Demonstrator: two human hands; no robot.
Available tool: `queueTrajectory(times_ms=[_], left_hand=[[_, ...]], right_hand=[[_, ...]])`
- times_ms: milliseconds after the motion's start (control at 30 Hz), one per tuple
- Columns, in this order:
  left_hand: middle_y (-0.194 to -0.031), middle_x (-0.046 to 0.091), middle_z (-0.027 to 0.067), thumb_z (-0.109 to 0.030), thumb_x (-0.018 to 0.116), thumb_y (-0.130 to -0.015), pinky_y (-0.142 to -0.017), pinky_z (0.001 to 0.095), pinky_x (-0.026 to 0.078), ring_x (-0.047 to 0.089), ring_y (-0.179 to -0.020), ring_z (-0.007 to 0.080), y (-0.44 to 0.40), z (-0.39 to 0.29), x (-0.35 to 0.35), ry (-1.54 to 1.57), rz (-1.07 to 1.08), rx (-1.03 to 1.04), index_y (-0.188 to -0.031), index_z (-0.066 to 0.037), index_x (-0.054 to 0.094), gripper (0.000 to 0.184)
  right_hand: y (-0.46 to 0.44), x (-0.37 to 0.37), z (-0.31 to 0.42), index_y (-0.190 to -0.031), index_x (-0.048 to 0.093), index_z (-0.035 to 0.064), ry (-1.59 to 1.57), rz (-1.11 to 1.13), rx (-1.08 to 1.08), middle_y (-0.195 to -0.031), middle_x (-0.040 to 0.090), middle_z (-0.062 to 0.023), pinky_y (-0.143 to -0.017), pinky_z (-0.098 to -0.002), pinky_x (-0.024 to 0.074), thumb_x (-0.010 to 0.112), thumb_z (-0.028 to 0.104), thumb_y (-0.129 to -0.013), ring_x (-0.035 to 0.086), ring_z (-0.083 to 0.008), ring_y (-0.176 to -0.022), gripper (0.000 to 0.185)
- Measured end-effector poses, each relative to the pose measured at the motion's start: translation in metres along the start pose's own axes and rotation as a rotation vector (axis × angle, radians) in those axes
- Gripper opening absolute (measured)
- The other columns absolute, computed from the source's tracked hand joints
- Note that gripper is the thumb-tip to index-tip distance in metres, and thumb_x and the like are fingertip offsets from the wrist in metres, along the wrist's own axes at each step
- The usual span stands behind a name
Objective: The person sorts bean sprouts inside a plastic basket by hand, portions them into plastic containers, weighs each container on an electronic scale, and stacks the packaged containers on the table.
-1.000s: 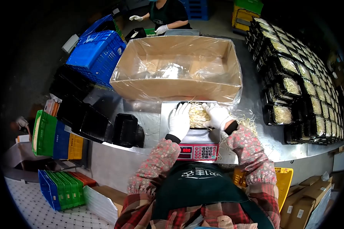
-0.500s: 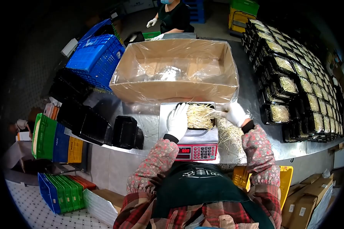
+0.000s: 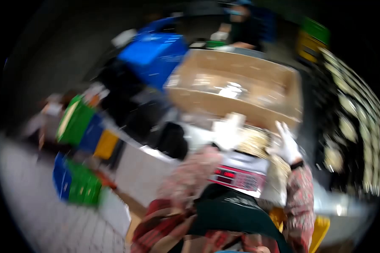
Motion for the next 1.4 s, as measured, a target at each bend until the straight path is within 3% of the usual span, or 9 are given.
queueTrajectory(times_ms=[133, 333, 900, 967, 1000, 1100, 1167, 1267, 1400], left_hand=[[-0.113, 0.056, 0.0207, -0.067, 0.07, -0.062, -0.099, 0.0522, 0.035, 0.05, -0.113, 0.0366, 0.018, -0.031, 0.029, -0.344, 0.097, 0.247, -0.124, -0.001, 0.052, 0.092], [-0.111, 0.058, 0.0129, -0.06, 0.076, -0.057, -0.089, 0.042, 0.039, 0.054, -0.104, 0.0291, 0.015, 0.012, 0.06, -0.473, 0.376, 0.04, -0.122, -0.001, 0.056, 0.09], [-0.124, 0.051, 0.0164, -0.052, 0.08, -0.056, -0.093, 0.0458, 0.038, 0.049, -0.113, 0.0324, 0.026, -0.001, 0.042, -0.353, 0.247, 0.024, -0.133, 0.0, 0.049, 0.098], [-0.128, 0.051, 0.0181, -0.05, 0.08, -0.058, -0.096, 0.0468, 0.038, 0.048, -0.117, 0.0339, 0.029, -0.006, 0.031, -0.336, 0.221, 0.034, -0.135, 0.0, 0.047, 0.098], [-0.131, 0.05, 0.0194, -0.047, 0.08, -0.061, -0.099, 0.0468, 0.038, 0.047, -0.12, 0.0354, 0.03, -0.006, 0.024, -0.25, 0.203, 0.002, -0.135, 0.0, 0.046, 0.094], [-0.135, 0.049, 0.0208, -0.029, 0.067, -0.081, -0.105, 0.0441, 0.039, 0.049, -0.122, 0.0368, 0.039, 0.004, 0.005, -0.098, 0.126, -0.084, -0.136, 0.001, 0.045, 0.066], [-0.132, 0.051, 0.0212, -0.027, 0.062, -0.087, -0.103, 0.0423, 0.042, 0.051, -0.12, 0.0364, 0.046, 0.02, 0.007, -0.179, 0.04, -0.078, -0.136, 0.001, 0.045, 0.058], [-0.134, 0.05, 0.0194, -0.028, 0.057, -0.09, -0.107, 0.0475, 0.035, 0.048, -0.122, 0.0362, 0.047, -0.004, 0.012, -0.179, 0.043, -0.089, -0.136, -0.002, 0.047, 0.054], [-0.128, 0.055, 0.0132, -0.026, 0.056, -0.088, -0.105, 0.0517, 0.033, 0.05, -0.117, 0.0331, 0.048, 0.003, 0.031, -0.419, 0.036, 0.026, -0.122, -0.006, 0.059, 0.04]], right_hand=[[-0.045, 0.084, -0.042, -0.144, 0.035, 0.0054, 0.163, 0.296, -0.131, -0.144, 0.039, -0.0285, -0.101, -0.0494, 0.0443, 0.093, 0.037, -0.044, 0.047, -0.0466, -0.125, 0.12], [-0.034, 0.072, -0.026, -0.078, 0.071, 0.0005, 0.148, 0.181, -0.173, -0.075, 0.066, -0.0196, -0.067, -0.0442, 0.0516, 0.079, 0.016, -0.056, 0.065, -0.0357, -0.072, 0.029], [-0.006, -0.005, -0.036, -0.066, 0.061, -0.0049, -0.129, -0.105, -0.101, -0.058, 0.059, -0.0155, -0.053, -0.0358, 0.0449, 0.071, 0.0, -0.069, 0.058, -0.0268, -0.052, 0.012], [0.002, -0.019, -0.086, -0.084, 0.067, -0.006, -0.193, 0.011, 0.086, -0.076, 0.066, -0.0177, -0.066, -0.0383, 0.0492, 0.071, 0.003, -0.072, 0.063, -0.0323, -0.071, 0.016], [0.02, -0.059, -0.033, -0.094, 0.072, -0.003, -0.085, 0.033, 0.1, -0.083, 0.071, -0.0118, -0.071, -0.0355, 0.051, 0.072, 0.029, -0.086, 0.064, -0.0218, -0.073, 0.033], [0.035, -0.052, -0.074, -0.095, 0.071, -0.0033, 0.246, 0.163, 0.229, -0.084, 0.072, -0.0134, -0.071, -0.0347, 0.0509, 0.073, 0.031, -0.085, 0.066, -0.0207, -0.078, 0.036], [0.04, -0.036, -0.071, -0.099, 0.071, -0.003, 0.523, 0.173, -0.037, -0.084, 0.072, -0.0123, -0.073, -0.0335, 0.0527, 0.068, 0.027, -0.088, 0.067, -0.0218, -0.08, 0.032], [0.01, 0.012, -0.034, -0.139, 0.049, 0.0023, 0.039, 0.03, 0.015, -0.14, 0.048, -0.0234, -0.108, -0.0392, 0.0367, 0.071, 0.01, -0.077, 0.046, -0.0375, -0.129, 0.065], [-0.012, 0.07, 0.048, -0.134, 0.055, 0.0028, -0.105, -0.05, -0.293, -0.138, 0.049, -0.0208, -0.109, -0.0368, 0.035, 0.068, 0.001, -0.081, 0.045, -0.0322, -0.13, 0.055]])
Point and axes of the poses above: each hand's wrist, its own y-axis away from the middle knuckle, its own x-axis out of the palm, z = x × y, the point moved 2 cm from there along -y, towards the middle knuckle
